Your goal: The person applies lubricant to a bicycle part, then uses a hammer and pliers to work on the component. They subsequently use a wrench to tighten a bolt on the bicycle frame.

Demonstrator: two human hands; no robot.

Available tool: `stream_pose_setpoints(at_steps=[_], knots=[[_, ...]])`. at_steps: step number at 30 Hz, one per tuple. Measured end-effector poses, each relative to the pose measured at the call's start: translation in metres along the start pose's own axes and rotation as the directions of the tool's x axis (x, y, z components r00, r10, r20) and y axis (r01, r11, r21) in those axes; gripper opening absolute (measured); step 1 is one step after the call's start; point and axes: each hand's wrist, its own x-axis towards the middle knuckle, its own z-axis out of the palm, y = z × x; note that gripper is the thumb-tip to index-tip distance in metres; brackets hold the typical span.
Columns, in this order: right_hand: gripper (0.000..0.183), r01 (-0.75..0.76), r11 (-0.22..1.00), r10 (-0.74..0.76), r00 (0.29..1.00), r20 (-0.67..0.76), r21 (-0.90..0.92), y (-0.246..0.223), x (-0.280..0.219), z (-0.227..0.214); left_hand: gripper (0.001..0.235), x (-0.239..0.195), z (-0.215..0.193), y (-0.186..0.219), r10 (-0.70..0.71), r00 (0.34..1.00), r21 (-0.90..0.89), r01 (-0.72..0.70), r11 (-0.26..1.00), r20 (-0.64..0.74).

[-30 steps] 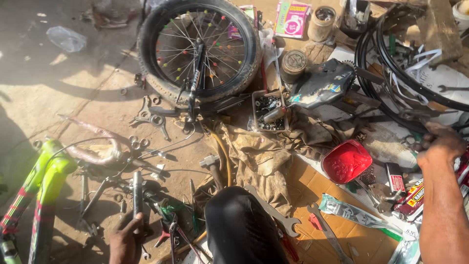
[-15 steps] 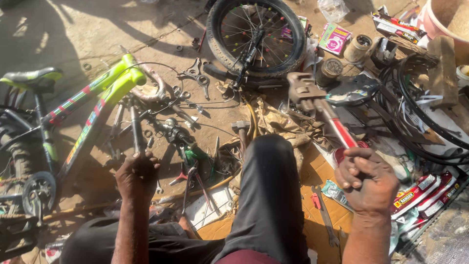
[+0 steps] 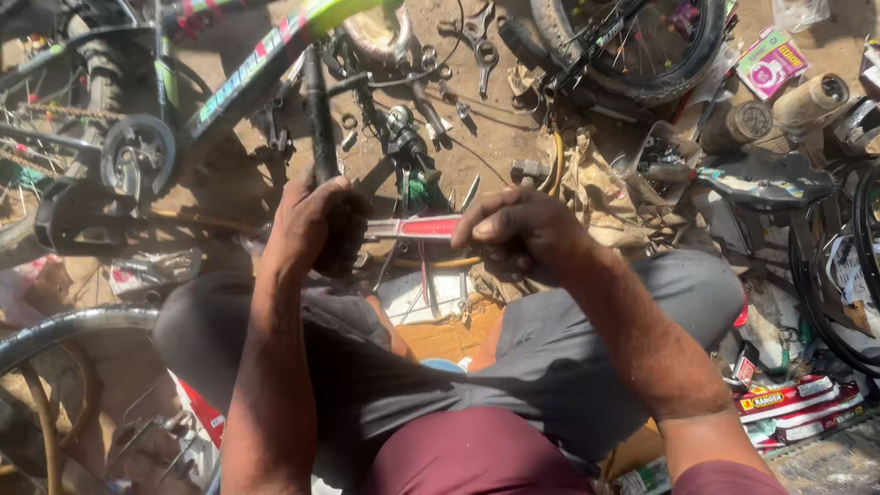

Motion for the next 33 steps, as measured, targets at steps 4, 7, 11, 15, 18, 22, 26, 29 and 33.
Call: stream_pose_setpoints(at_steps=[4,7,11,15,18,22,26,29,33], knots=[[0.024,-0.151,0.97,0.173,0.979,-0.106,0.189,0.014,0.024,-0.045,0.021,0.016,0.003,-0.049,-0.207,0.977,0.161,0.197,0.967,0.046],[0.021,-0.2,0.977,0.211,0.942,-0.262,0.069,0.032,0.041,-0.086,0.022,0.016,0.012,-0.08,-0.376,0.924,0.243,0.348,0.905,0.075],[0.021,-0.208,0.974,0.226,0.93,-0.291,0.09,0.069,0.077,-0.138,0.026,0.018,0.024,-0.108,-0.493,0.864,0.395,0.42,0.817,0.099],[0.019,-0.314,0.949,0.267,0.836,-0.479,-0.018,0.104,0.09,-0.183,0.025,0.034,0.035,-0.15,-0.536,0.844,0.318,0.506,0.801,0.008],[0.018,-0.326,0.945,0.282,0.801,-0.529,0.011,0.134,0.095,-0.214,0.024,0.041,0.038,-0.181,-0.563,0.825,0.356,0.543,0.76,-0.056],[0.025,-0.367,0.927,0.272,0.801,-0.534,-0.079,0.159,0.093,-0.254,0.027,0.052,0.044,-0.189,-0.665,0.744,0.241,0.657,0.714,-0.058],[0.018,-0.609,0.666,0.142,0.67,-0.728,-0.431,0.178,0.091,-0.275,0.019,0.062,0.052,-0.173,-0.641,0.764,0.147,0.643,0.751,-0.069],[0.033,-0.568,0.076,-0.323,0.764,-0.559,-0.82,0.173,0.09,-0.256,0.024,0.076,0.058,-0.152,-0.629,0.777,0.291,0.596,0.748,0.026],[0.062,-0.14,-0.272,-0.626,0.777,0.065,-0.952,0.141,0.105,-0.188,0.027,0.078,0.075,-0.126,-0.473,0.881,0.762,0.308,0.57,-0.003]])
